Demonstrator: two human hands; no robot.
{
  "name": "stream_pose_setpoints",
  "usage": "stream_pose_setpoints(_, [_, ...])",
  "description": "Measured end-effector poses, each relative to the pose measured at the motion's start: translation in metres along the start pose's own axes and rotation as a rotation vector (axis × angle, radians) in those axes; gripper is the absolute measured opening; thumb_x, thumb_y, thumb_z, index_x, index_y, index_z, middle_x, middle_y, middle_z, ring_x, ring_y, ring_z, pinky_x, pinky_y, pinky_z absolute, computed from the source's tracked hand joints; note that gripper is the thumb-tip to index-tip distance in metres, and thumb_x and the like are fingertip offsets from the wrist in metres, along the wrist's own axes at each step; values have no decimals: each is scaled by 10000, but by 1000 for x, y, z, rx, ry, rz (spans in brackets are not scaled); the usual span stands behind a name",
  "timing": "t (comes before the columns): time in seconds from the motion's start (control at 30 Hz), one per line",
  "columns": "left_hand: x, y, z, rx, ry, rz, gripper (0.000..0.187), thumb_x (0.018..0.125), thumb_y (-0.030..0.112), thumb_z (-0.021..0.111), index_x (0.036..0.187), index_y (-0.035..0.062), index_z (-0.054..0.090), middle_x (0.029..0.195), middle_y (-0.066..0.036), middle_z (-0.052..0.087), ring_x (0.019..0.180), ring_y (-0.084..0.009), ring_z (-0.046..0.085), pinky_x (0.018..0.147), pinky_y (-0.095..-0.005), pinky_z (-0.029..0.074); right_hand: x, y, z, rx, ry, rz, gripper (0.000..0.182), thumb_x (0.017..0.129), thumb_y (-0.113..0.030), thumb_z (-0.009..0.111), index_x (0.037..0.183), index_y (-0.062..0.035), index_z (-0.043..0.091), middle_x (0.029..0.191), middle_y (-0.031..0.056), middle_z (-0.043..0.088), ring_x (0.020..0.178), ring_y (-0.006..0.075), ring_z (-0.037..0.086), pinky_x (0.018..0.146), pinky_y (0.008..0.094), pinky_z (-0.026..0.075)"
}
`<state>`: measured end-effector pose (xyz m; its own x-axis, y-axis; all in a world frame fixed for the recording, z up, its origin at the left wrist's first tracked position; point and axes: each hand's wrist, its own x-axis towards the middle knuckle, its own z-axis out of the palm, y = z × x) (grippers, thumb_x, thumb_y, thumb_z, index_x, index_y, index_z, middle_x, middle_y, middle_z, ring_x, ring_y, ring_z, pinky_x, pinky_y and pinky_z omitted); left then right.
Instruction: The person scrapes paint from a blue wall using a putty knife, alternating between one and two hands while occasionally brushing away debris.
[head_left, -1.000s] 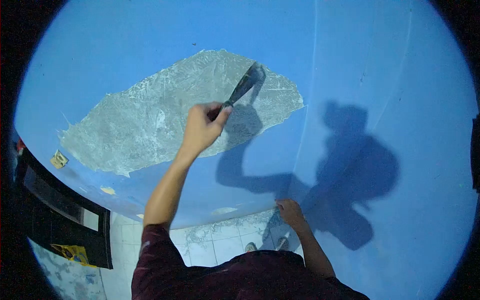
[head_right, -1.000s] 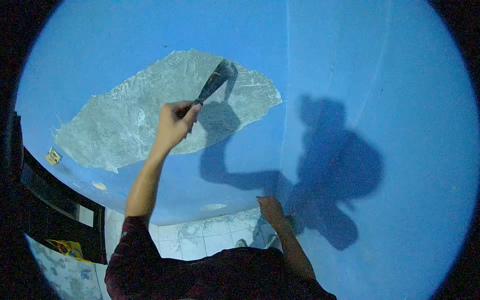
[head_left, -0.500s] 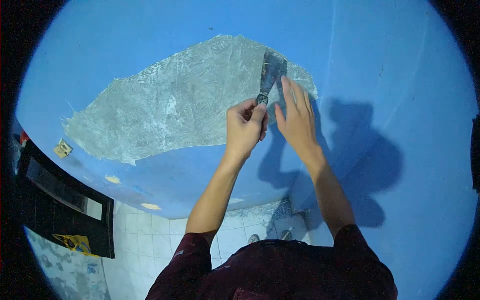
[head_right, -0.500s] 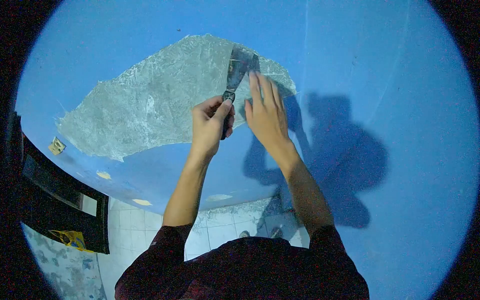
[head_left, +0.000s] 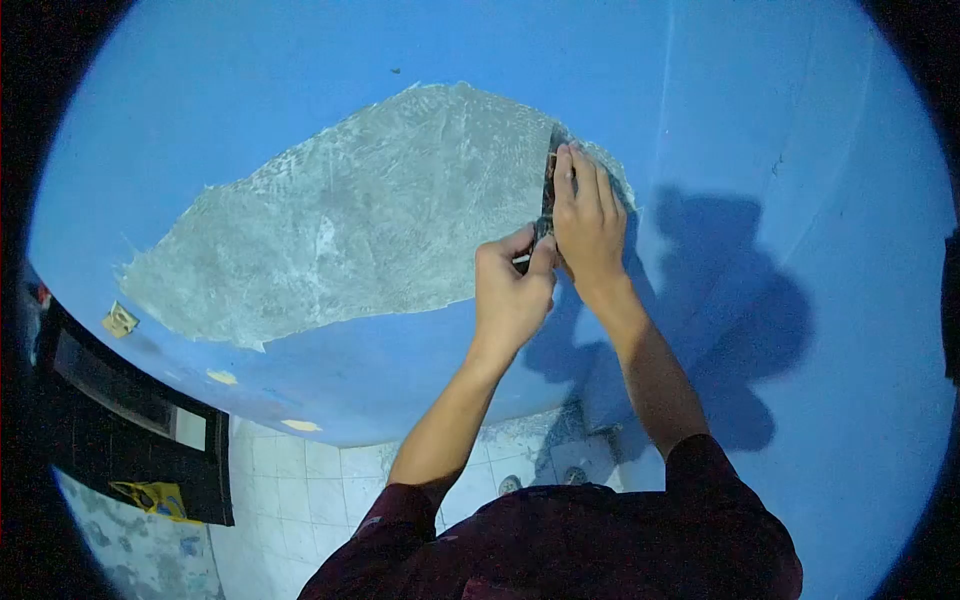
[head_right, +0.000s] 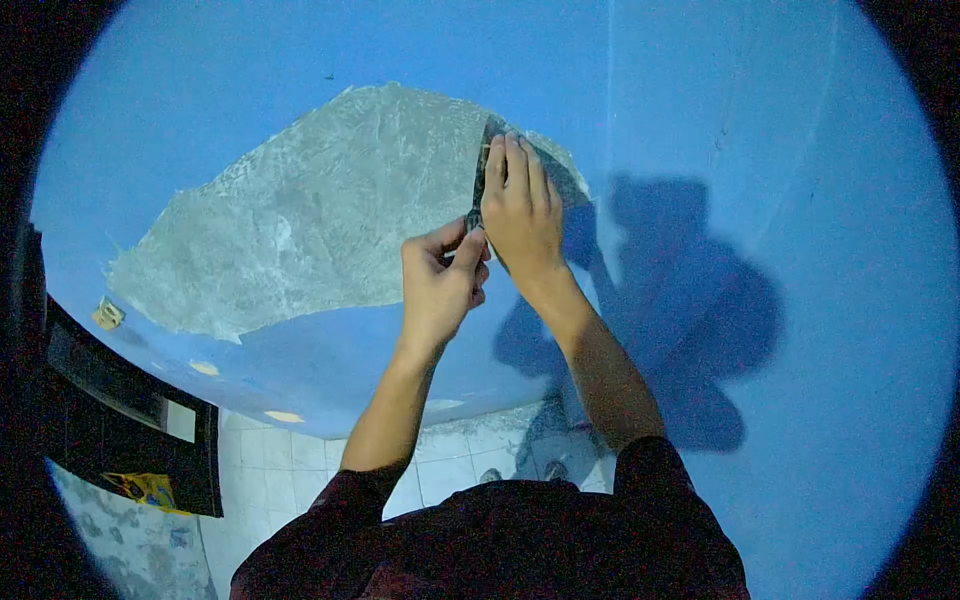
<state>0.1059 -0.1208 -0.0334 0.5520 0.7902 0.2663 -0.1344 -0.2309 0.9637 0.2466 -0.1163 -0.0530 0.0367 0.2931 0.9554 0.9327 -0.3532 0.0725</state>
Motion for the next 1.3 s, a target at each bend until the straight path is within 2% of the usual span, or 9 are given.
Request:
stream_pose_setpoints(0.2, [-1, -5, 12, -94, -13, -34, 162, 997, 88, 574, 889, -11, 643, 659, 10, 529, 525, -48, 451, 397, -232, 327, 5, 12, -7, -3, -43, -87, 420, 862, -85, 608, 1251, 73, 586, 1245, 178, 623, 1144, 272, 617, 906, 329, 552])
stream_pose_setpoints(0.27, [0, -11, 15, -131, 28, 44, 159, 999, 83, 573, 887, -9, 638, 642, 8, 523, 510, -49, 440, 391, -228, 315, 5, 11, -4, 10, -31, -88, 422, 853, -82, 609, 1242, 79, 587, 1242, 185, 623, 1130, 276, 621, 907, 334, 550])
stream_pose_setpoints(0.5, [4, 7, -2, -35, -22, -41, 162, 998, 77, 572, 892, -17, 650, 584, 3, 511, 458, -49, 409, 381, -229, 310, 7, 2, -1, 16, -9, -35, 448, 809, -58, 608, 1225, 104, 581, 1224, 216, 620, 1086, 299, 630, 910, 350, 545])
stream_pose_setpoints(0.67, [2, -19, 14, -174, 38, 4, 132, 980, 73, 614, 1014, -31, 691, 599, 6, 521, 456, -55, 422, 384, -244, 322, 7, 15, -4, 64, 21, -118, 422, 854, -65, 592, 1234, 116, 573, 1221, 224, 624, 1095, 321, 631, 910, 359, 545])
stream_pose_setpoints(0.83, [10, 4, -17, -46, -62, -40, 146, 983, 89, 597, 903, -9, 670, 607, 3, 525, 457, -49, 421, 382, -233, 311, 9, -5, 0, -65, -5, -48, 443, 835, -76, 596, 1226, 131, 580, 1203, 240, 632, 1084, 319, 636, 904, 360, 548])
stream_pose_setpoints(0.97, [10, -6, -5, -137, -60, -68, 148, 982, 76, 593, 963, -30, 694, 605, 12, 538, 476, -42, 457, 400, -232, 343, 6, 2, 5, -87, 17, -49, 445, 830, -77, 600, 1226, 126, 585, 1209, 234, 632, 1085, 308, 636, 916, 350, 546])
stream_pose_setpoints(1.03, [5, -6, 5, -201, -19, -38, 170, 988, 92, 588, 871, -13, 651, 613, 10, 516, 468, -48, 421, 375, -236, 305, 6, 12, 3, -36, 21, -127, 433, 838, -78, 599, 1227, 112, 589, 1221, 221, 634, 1089, 300, 636, 924, 344, 543])
stream_pose_setpoints(1.23, [11, 3, -17, -4, -36, 18, 174, 984, 93, 596, 870, -20, 666, 606, 5, 532, 455, -48, 439, 375, -237, 319, 9, -6, -1, -78, -8, -55, 439, 830, -73, 608, 1225, 117, 584, 1208, 226, 636, 1060, 290, 644, 897, 335, 545])
stream_pose_setpoints(1.3, [15, 5, -23, -2, -81, -52, 151, 973, 77, 610, 976, -45, 700, 627, 13, 563, 507, -40, 487, 431, -228, 358, 8, -9, 5, -102, 14, -21, 441, 821, -67, 611, 1220, 120, 587, 1219, 239, 631, 1048, 294, 648, 896, 347, 549])
